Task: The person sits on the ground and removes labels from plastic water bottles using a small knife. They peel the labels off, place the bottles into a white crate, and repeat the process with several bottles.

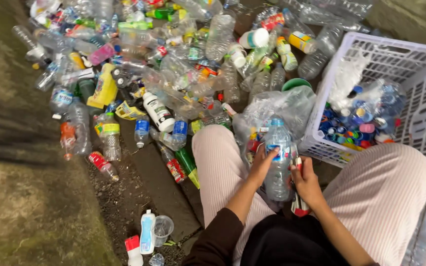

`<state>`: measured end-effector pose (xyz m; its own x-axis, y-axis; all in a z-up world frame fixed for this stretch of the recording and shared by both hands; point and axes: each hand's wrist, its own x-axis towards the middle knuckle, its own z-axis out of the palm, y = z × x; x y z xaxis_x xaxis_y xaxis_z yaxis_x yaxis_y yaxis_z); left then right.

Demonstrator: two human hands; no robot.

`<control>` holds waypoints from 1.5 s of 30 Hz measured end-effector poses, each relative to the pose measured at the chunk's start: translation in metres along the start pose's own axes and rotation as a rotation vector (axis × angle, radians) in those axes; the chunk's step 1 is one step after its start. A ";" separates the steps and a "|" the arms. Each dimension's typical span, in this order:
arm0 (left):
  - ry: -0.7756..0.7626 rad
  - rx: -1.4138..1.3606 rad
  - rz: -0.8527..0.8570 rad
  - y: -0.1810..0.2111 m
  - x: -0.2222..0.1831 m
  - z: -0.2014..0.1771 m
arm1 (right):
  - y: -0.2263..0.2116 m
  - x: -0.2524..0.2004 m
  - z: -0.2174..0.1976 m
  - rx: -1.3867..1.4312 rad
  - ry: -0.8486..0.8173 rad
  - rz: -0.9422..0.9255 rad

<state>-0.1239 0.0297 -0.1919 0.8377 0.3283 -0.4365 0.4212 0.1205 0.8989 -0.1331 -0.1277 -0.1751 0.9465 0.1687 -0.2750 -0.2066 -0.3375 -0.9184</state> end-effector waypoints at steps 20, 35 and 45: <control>0.056 -0.127 0.127 0.007 -0.008 -0.018 | 0.000 -0.016 0.011 -0.379 -0.189 -0.007; 0.191 -0.091 0.138 0.030 -0.016 -0.023 | -0.005 -0.020 0.016 -0.530 -0.268 0.045; 0.260 -0.012 0.141 -0.005 0.007 -0.020 | -0.002 -0.019 0.017 -0.527 -0.232 0.019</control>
<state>-0.1276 0.0502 -0.1989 0.7699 0.5713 -0.2844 0.3017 0.0668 0.9510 -0.1553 -0.1143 -0.1724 0.8523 0.3370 -0.4000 -0.0151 -0.7485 -0.6629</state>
